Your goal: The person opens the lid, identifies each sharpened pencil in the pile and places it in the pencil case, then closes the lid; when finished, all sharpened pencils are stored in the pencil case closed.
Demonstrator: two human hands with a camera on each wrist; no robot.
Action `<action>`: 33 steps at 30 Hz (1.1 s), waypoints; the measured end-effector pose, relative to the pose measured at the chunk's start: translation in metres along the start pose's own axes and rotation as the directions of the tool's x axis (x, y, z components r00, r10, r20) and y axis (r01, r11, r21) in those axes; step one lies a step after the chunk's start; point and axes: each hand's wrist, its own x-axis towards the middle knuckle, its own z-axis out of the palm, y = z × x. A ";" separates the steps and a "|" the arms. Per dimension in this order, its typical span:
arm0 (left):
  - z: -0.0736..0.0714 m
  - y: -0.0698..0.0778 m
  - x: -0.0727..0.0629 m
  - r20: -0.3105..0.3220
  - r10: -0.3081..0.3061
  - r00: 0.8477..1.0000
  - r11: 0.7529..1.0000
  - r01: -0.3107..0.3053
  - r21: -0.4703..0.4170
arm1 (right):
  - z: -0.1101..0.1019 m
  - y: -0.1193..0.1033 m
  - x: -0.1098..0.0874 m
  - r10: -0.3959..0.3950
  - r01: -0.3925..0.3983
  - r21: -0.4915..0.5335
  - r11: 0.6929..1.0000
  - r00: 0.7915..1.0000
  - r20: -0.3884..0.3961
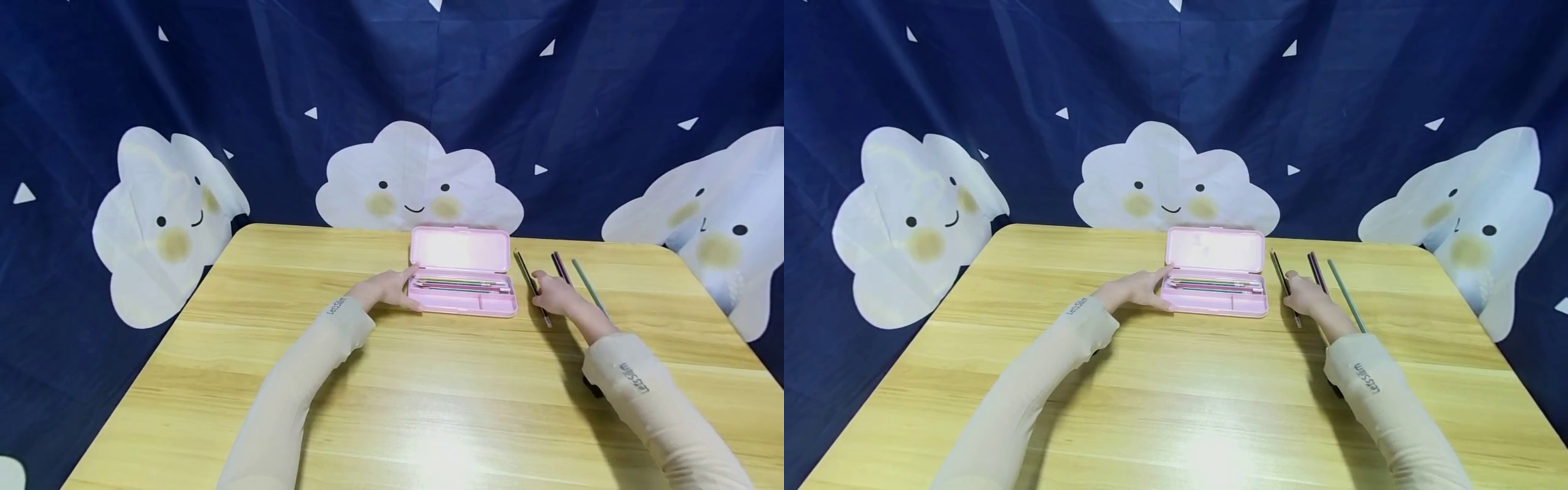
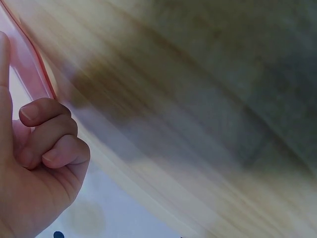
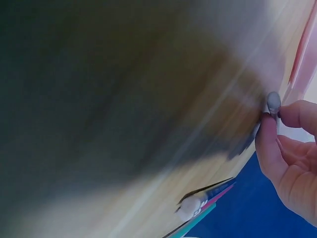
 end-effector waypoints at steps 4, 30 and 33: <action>0.000 0.000 -0.001 0.002 0.002 1.000 1.000 -0.002 0.006 | -0.002 0.008 -0.002 -0.021 0.024 0.032 0.999 0.997 -0.072; -0.001 0.003 -0.002 0.011 -0.008 1.000 1.000 0.008 0.004 | -0.010 -0.008 0.003 -0.414 0.438 0.037 0.898 0.870 -0.267; -0.001 0.003 -0.001 0.012 -0.012 1.000 1.000 0.012 0.003 | -0.007 -0.011 0.006 -0.433 0.455 0.041 0.889 0.868 -0.244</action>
